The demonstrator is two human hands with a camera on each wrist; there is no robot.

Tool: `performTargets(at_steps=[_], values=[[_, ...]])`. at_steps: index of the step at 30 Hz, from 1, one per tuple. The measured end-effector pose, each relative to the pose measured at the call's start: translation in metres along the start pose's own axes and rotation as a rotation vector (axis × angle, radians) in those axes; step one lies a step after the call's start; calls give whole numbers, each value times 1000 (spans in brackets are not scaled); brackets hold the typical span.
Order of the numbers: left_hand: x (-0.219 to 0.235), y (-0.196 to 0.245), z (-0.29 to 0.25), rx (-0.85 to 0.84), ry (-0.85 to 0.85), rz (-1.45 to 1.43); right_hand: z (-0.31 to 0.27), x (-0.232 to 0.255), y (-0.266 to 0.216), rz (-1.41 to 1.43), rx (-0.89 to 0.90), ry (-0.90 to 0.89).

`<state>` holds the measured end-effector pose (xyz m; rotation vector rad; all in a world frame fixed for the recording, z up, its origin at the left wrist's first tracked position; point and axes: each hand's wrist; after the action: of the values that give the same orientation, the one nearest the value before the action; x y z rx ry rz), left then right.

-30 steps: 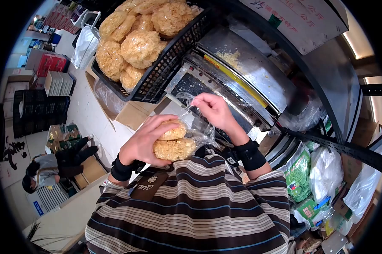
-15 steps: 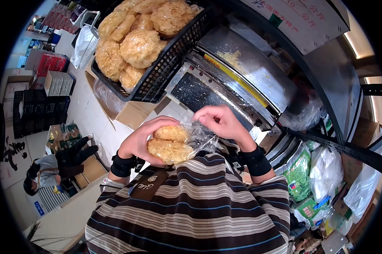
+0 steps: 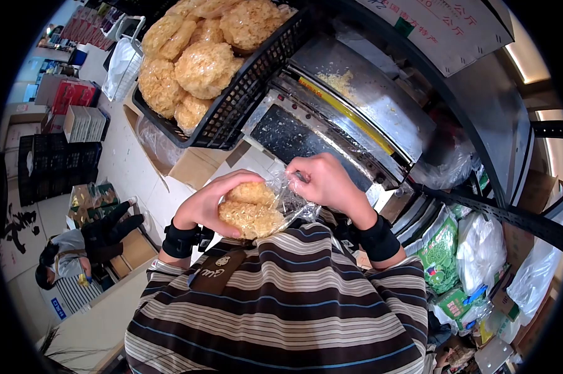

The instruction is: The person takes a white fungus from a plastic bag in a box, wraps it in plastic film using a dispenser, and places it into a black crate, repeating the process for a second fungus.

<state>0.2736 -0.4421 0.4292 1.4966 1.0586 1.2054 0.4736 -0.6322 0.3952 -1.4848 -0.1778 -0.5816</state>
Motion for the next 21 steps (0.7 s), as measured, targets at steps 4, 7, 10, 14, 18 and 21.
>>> performTargets(at_steps=[4,7,10,14,18,21], values=[[0,1,-1,18,-12,45,0,-10,8,-192,39,261],[1,4,-2,29,-11,72,2,1,-1,-182,-51,216],[-1,3,-1,23,4,27,5,10,-13,147,-157,-150],[-3,2,0,-12,23,16,-4,1,-7,540,-256,-51],[-3,1,-1,59,-8,-69,-4,5,4,538,-93,-50],[-4,2,-1,64,-10,-102,-3,10,12,374,66,-106]])
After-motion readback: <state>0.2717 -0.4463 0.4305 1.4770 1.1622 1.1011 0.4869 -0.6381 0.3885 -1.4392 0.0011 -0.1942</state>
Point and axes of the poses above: each hand's wrist, its own z-axis towards the middle knuckle, its own x-axis out of the back of the hand, y = z × x, and after that the axes turned 1 degree about -x, right-handed
